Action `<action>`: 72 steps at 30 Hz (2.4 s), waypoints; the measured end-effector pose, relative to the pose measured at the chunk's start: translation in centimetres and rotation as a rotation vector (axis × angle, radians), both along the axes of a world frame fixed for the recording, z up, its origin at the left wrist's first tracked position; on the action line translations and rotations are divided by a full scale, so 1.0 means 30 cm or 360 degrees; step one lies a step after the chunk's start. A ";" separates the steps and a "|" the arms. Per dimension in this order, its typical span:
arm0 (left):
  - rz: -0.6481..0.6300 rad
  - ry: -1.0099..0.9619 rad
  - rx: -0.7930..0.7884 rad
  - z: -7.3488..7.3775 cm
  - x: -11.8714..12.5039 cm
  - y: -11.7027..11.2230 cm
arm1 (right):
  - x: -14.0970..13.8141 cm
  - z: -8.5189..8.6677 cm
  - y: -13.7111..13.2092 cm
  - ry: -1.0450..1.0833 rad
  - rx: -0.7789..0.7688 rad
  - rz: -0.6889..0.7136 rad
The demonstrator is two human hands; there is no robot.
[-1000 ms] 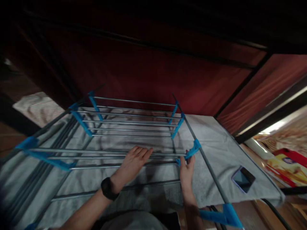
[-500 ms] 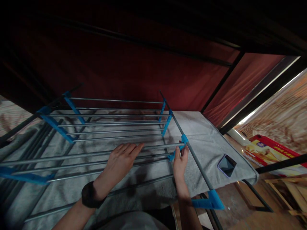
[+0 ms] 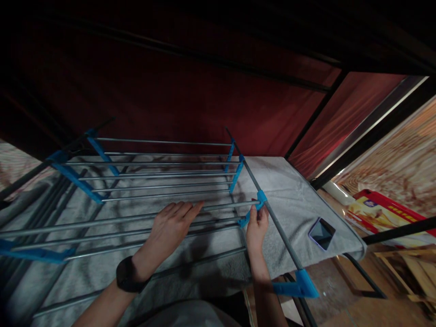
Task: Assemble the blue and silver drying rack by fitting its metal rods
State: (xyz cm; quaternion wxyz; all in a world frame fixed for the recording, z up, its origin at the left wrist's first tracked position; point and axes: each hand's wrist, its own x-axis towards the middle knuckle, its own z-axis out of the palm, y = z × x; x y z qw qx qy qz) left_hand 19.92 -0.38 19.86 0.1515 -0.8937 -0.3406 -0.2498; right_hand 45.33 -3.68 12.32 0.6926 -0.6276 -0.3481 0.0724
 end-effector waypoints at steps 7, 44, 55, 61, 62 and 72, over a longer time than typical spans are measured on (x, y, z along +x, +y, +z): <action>-0.0025 -0.0002 0.0020 -0.007 -0.004 0.003 | 0.009 -0.011 -0.001 0.0006 0.0029 0.0044; -0.0023 0.0065 -0.0056 0.000 -0.005 0.008 | -0.007 -0.020 -0.011 -0.0029 -0.0017 0.0060; -0.0020 0.0057 -0.0146 0.013 0.001 0.001 | -0.027 -0.019 -0.013 -0.0083 -0.0084 0.0022; 0.0016 0.0037 -0.0134 0.014 -0.005 -0.024 | -0.011 -0.029 -0.017 -0.0074 -0.0075 0.0100; 0.0010 0.0019 -0.0101 0.012 -0.010 -0.039 | -0.011 -0.035 -0.022 -0.0077 -0.0081 0.0103; -0.0142 -0.0026 -0.0385 -0.256 -0.186 -0.215 | 0.022 -0.291 -0.160 0.0214 -0.0530 0.0154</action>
